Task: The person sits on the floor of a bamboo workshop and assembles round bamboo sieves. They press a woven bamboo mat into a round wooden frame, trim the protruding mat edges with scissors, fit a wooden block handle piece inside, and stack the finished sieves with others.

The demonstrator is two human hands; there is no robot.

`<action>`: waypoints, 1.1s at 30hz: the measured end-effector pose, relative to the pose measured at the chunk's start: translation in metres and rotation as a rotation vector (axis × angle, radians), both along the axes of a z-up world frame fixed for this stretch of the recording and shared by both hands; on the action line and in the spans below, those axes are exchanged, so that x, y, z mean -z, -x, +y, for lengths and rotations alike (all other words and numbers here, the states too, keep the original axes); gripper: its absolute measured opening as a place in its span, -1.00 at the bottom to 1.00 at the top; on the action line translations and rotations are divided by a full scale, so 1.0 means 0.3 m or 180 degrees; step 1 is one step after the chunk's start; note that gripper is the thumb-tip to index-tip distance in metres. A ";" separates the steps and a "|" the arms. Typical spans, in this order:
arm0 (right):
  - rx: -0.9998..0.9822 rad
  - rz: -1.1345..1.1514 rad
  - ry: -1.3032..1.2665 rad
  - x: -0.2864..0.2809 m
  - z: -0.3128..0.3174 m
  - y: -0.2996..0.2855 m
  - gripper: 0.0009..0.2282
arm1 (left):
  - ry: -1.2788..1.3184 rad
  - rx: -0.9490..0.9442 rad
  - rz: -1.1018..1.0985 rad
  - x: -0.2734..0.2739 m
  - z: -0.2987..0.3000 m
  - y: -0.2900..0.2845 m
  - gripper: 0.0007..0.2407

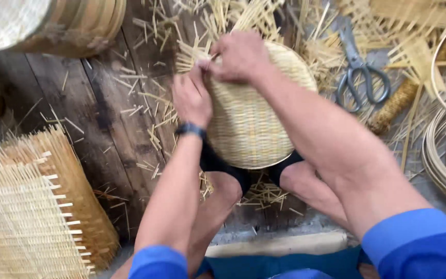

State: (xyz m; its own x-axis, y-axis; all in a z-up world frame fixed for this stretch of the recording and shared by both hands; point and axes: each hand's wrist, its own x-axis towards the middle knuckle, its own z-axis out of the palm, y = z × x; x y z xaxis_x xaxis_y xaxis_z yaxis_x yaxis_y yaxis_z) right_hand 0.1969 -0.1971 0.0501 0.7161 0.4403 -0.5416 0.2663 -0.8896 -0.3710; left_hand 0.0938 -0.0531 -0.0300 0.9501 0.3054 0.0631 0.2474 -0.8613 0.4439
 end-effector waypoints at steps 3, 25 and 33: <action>0.0059 -0.0067 0.0176 0.030 0.018 -0.064 -0.49 | 0.0653 -0.0226 0.0552 0.035 0.029 -0.063 -0.45; 0.0601 -0.0694 0.0801 -0.799 -0.957 0.501 -0.70 | 0.1480 -0.1195 -0.0086 -0.177 0.112 0.335 -0.67; 0.1457 0.0300 -0.0283 -0.197 -0.823 0.578 -0.59 | 0.1610 -0.0995 -0.0006 -0.067 0.024 0.317 -0.69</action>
State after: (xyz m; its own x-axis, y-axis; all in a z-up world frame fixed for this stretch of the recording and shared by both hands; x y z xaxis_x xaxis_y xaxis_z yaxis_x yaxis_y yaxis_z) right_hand 0.0235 -0.4439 0.1092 0.7969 0.1385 -0.5880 -0.1842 -0.8713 -0.4549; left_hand -0.0014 -0.0460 -0.0099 0.8102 0.5634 -0.1616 0.4541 -0.4290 0.7809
